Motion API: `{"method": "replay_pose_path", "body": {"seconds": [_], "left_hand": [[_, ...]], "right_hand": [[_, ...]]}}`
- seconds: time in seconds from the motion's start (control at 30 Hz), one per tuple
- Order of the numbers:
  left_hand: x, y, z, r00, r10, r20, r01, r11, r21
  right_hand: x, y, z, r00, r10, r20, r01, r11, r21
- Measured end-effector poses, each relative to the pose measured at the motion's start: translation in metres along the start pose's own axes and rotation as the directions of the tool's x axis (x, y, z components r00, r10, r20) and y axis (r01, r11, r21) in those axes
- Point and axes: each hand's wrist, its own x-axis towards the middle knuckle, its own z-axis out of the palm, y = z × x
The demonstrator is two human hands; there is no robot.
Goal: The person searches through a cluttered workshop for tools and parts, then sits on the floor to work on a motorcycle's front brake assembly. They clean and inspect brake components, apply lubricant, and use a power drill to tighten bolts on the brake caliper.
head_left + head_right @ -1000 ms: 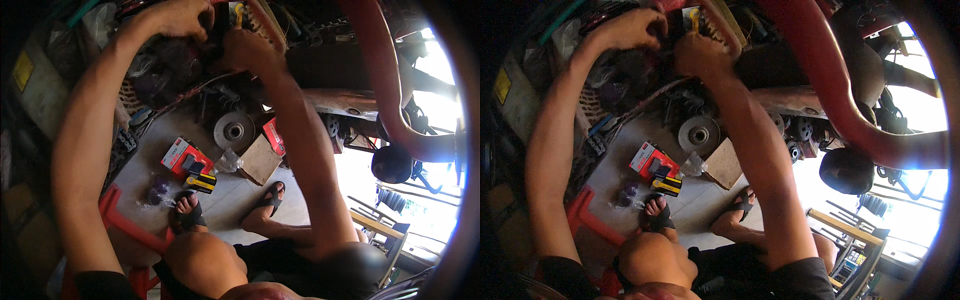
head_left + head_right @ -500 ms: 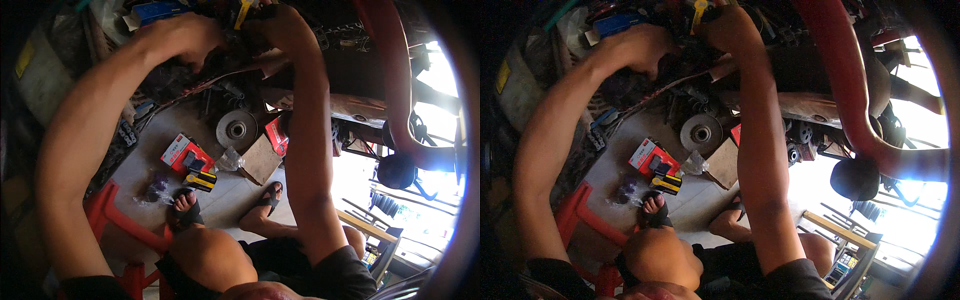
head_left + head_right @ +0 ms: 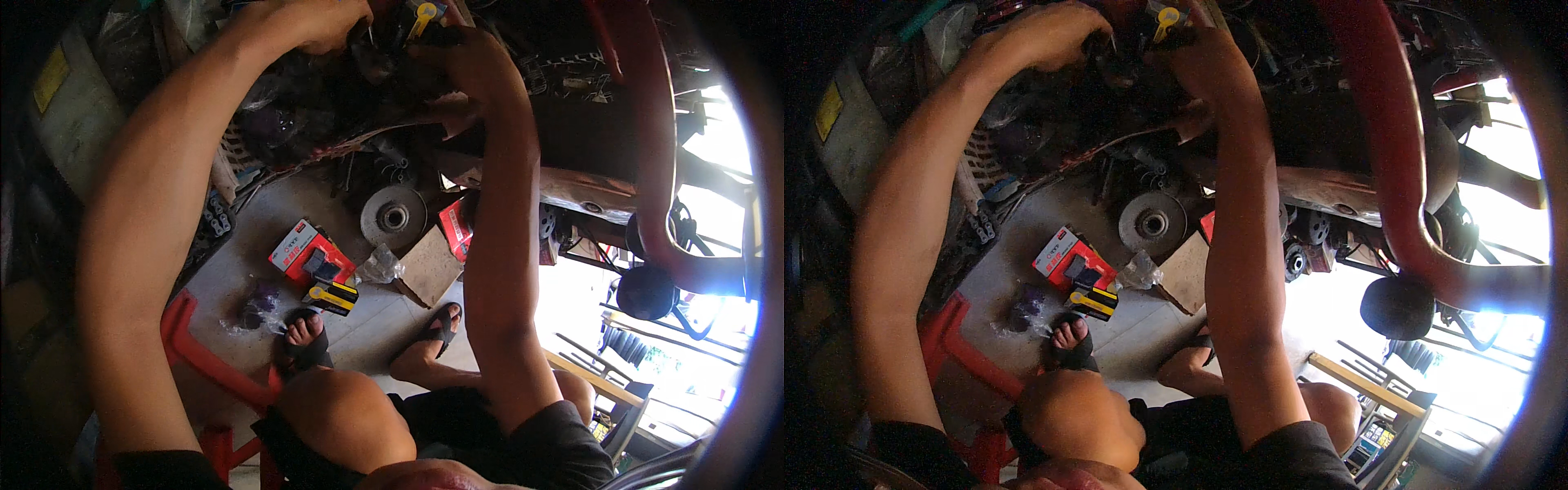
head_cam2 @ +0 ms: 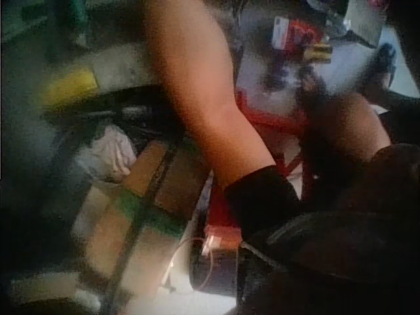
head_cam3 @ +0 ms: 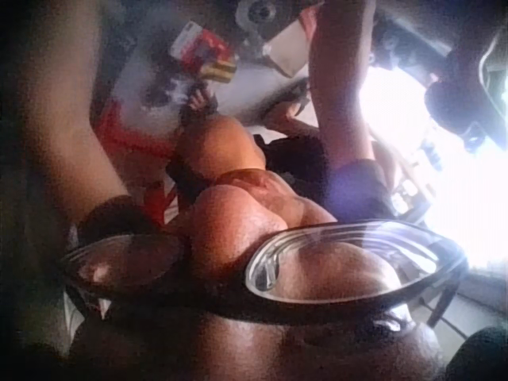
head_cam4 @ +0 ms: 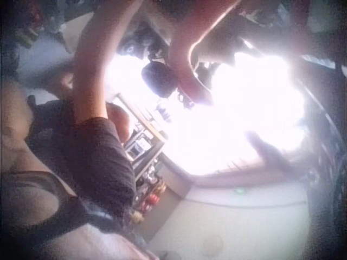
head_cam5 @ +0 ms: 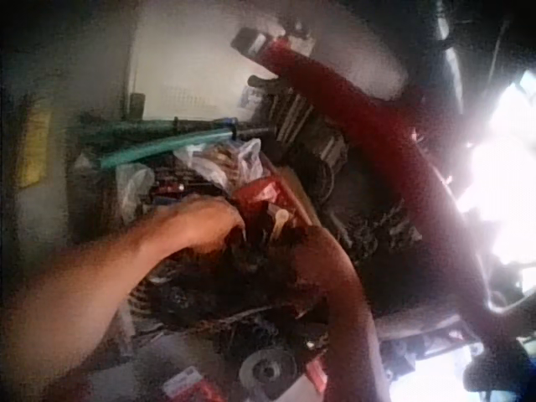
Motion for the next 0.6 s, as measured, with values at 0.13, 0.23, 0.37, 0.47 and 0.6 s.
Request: {"method": "replay_pose_path", "body": {"seconds": [0.13, 0.23, 0.37, 0.47, 0.6], "left_hand": [[0.016, -0.019, 0.043, 0.941, 0.137, -0.31, -0.109, 0.989, 0.103], [0.019, -0.01, 0.035, 0.978, 0.083, -0.192, -0.084, 0.996, 0.007], [0.021, -0.015, 0.035, 0.995, -0.041, -0.093, 0.044, 0.999, 0.031], [0.019, -0.01, 0.018, 0.994, 0.106, -0.007, -0.106, 0.994, -0.007], [0.015, -0.015, 0.02, 0.995, 0.082, -0.051, -0.085, 0.995, -0.046]], "right_hand": [[0.0, 0.0, -0.01, 0.993, -0.003, 0.121, -0.025, 0.973, 0.23], [0.009, 0.021, -0.007, 0.977, 0.075, 0.198, -0.159, 0.879, 0.45], [0.012, 0.024, 0.006, 1.0, -0.016, 0.018, 0.01, 0.955, 0.298], [0.015, 0.051, 0.021, 0.936, -0.262, -0.236, 0.189, 0.938, -0.291], [0.01, 0.038, 0.02, 0.904, -0.241, -0.353, 0.114, 0.932, -0.344]]}}
